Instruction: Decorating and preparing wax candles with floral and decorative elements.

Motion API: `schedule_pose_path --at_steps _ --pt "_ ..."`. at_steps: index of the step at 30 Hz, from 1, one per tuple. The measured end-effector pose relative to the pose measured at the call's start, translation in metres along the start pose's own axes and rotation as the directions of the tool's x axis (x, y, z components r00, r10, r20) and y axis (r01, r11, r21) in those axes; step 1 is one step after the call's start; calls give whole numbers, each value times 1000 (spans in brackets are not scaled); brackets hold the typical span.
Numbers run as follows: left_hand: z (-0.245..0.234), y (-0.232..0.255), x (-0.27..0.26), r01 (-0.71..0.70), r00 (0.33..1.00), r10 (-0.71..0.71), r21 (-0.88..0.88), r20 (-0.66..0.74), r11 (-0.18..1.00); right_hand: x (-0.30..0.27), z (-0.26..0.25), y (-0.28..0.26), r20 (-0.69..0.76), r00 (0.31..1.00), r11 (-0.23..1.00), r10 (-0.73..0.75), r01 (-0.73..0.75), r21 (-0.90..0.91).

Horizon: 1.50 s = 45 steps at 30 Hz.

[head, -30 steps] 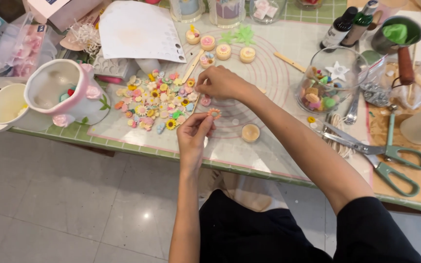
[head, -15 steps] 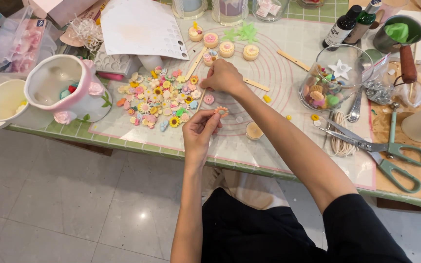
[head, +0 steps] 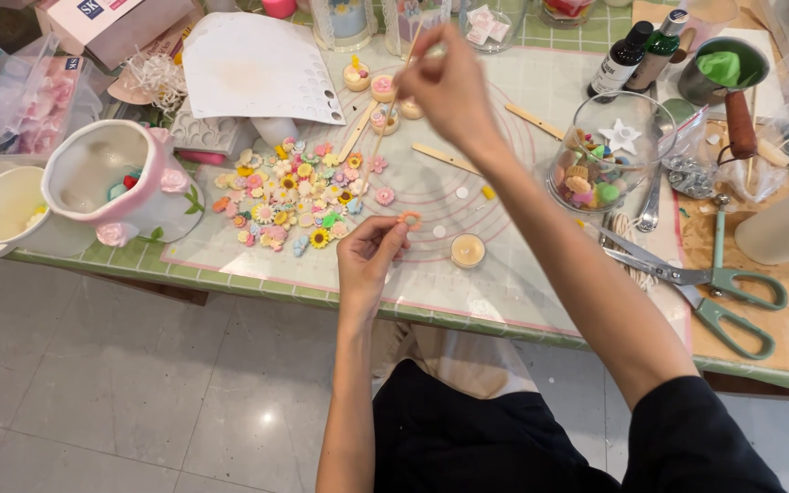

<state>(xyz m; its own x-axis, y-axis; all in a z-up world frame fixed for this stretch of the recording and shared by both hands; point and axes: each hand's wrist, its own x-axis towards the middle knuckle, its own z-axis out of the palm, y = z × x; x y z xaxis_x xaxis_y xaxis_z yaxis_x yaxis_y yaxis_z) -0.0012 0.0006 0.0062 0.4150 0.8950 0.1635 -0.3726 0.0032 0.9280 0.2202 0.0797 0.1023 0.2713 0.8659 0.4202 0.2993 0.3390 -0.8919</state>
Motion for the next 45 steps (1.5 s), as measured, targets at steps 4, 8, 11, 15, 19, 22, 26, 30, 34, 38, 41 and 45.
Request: schedule_pose_path --at_steps 4,8,11,15,19,22,26,30,34,38,41,45 --pt "3 0 -2 16 972 -50 151 228 988 -20 -51 -53 -87 958 953 -272 281 113" --pt "25 26 -8 -4 961 -130 482 244 876 -87 -72 -129 -112 964 959 -242 256 126" --pt "28 27 -8 -35 972 -92 517 218 855 -132 -93 -136 -129 971 975 -202 212 69" --pt "30 25 -8 -45 974 -80 528 210 848 -178 -114 -124 -136 986 995 -92 95 21" --pt "30 26 -9 -21 977 -97 539 190 842 -203 -116 -112 -114 991 997 76 -75 10" --pt "23 14 -5 42 978 -136 490 157 870 -218 -113 -93 -31 987 987 155 -156 -28" --pt "11 10 3 84 980 -120 219 158 972 -226 -99 -87 25 972 972 234 -233 -44" --pt "20 39 -3 159 974 -157 1 162 987 -222 -80 -96 86 955 958 285 -285 -15" --pt "42 68 -11 94 984 -79 -92 160 991 -215 -69 -104 170 936 938 308 -329 113" --pt "66 79 -16 47 987 -21 -160 160 986 -213 -61 -107 206 934 930 292 -327 169" --pt "78 81 -21 17 989 7 -165 145 986 -217 -61 -98 196 941 929 277 -314 194" --pt "88 86 -27 -103 986 110 -64 123 993 -221 -63 -91 152 940 913 305 -334 234"
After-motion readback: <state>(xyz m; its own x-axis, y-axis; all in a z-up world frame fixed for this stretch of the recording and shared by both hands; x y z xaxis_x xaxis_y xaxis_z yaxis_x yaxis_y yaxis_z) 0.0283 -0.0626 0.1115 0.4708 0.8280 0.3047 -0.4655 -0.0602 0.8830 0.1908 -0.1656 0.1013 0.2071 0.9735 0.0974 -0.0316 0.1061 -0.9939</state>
